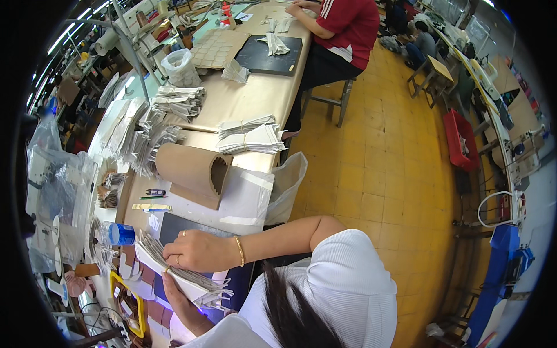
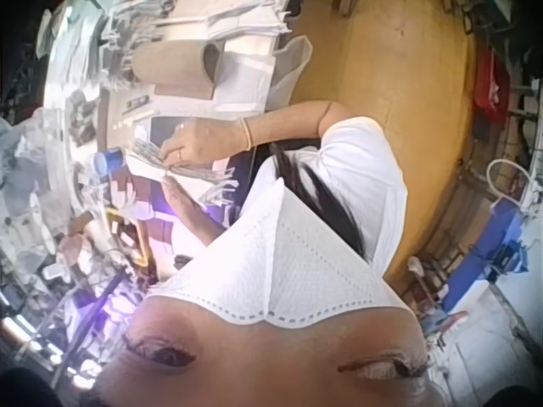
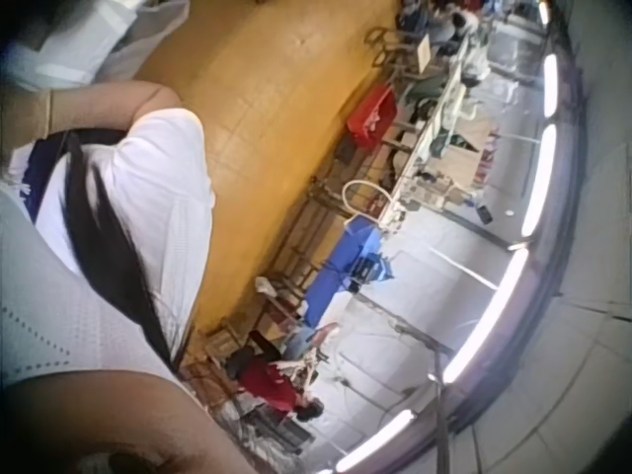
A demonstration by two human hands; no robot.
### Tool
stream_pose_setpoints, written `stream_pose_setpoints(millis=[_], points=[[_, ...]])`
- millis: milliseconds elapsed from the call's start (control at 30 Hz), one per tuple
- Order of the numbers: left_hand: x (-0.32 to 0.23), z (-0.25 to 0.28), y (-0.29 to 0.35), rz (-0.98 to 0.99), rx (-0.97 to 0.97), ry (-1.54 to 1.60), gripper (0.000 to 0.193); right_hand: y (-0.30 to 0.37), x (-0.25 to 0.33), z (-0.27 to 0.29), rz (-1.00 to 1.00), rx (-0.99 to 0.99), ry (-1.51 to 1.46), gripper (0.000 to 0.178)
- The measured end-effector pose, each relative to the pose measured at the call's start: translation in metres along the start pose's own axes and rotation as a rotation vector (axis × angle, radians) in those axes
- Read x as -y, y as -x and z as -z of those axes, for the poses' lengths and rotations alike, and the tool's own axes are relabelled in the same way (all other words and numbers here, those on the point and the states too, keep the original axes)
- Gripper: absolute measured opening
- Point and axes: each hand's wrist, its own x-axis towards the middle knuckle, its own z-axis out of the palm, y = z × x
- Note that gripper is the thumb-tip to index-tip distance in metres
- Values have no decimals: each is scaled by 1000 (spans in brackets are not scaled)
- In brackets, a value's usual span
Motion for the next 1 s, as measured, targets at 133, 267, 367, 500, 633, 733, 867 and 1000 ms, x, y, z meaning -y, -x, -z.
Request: stream_pose_setpoints(millis=[133, 267, 367, 500, 633, 733, 867, 1000], points=[[12, -4, -2, -141, -103, 13, 83, -1, -2, -8, -53, 59, -137, 12], [16, 13, -1, -126, 14, 14, 79, -2, -13, -5, -101, 107, -591, 18], [17, 32, 0, -114, 181, -9, 76, 9, -13, 0, -239, 274, -843, 19], [22, 24, 10, -45, 69, 3, 78, 6, -14, 11, -549, 374, -1296, 17], [2, 49, 18, 305, 312, -75, 83, -1, -29, 22, -494, 229, -1127, 14], [1, 54, 13, 247, 627, -437, 88, -1, -49, 48, -532, -49, -984, 11], [13, 66, 15, 473, 659, -313, 84, -5, -60, 79, -695, -226, -735, 13], [24, 54, 27, 273, 207, 103, 79, 15, -71, 53, -601, 87, -38, 12]])
